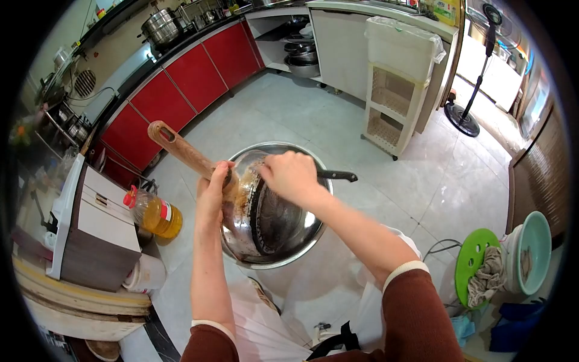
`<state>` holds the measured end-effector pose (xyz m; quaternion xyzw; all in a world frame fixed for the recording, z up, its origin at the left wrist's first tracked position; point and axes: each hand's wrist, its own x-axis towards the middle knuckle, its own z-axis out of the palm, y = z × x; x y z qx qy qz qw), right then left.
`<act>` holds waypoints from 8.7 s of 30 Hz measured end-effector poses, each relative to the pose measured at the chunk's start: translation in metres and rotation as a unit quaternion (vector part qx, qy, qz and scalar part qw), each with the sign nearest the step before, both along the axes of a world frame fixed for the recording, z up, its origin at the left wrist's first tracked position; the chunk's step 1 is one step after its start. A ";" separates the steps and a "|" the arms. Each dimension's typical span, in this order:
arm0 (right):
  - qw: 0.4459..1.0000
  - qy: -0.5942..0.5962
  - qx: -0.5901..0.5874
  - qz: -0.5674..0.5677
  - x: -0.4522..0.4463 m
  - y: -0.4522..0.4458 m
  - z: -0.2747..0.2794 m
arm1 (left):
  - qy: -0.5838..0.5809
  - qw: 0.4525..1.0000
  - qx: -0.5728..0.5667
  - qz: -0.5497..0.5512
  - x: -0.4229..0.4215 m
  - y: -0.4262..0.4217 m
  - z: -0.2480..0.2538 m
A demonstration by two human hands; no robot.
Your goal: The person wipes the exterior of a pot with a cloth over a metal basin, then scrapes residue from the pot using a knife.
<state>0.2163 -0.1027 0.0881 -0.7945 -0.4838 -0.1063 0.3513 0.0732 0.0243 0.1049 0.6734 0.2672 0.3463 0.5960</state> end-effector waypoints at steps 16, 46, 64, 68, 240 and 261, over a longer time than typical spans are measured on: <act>1.000 0.011 -0.009 0.002 0.004 0.003 -0.003 | 0.000 1.000 0.021 -0.008 -0.001 -0.005 0.001; 1.000 -0.020 0.008 0.020 -0.002 -0.009 0.001 | 0.006 1.000 0.015 -0.008 0.002 -0.002 -0.002; 0.996 -0.090 -0.012 0.006 -0.010 -0.013 -0.001 | 0.008 1.000 0.019 -0.011 0.001 -0.003 0.000; 0.996 -0.083 0.008 0.006 0.000 -0.006 -0.005 | 0.006 1.000 0.011 -0.014 0.001 0.000 -0.003; 0.997 -0.072 0.022 0.015 -0.011 0.000 -0.002 | 0.016 1.000 -0.007 0.018 0.009 -0.006 0.002; 1.000 -0.013 -0.002 0.009 0.004 0.014 0.001 | 0.012 0.997 0.052 -0.054 -0.007 -0.004 -0.025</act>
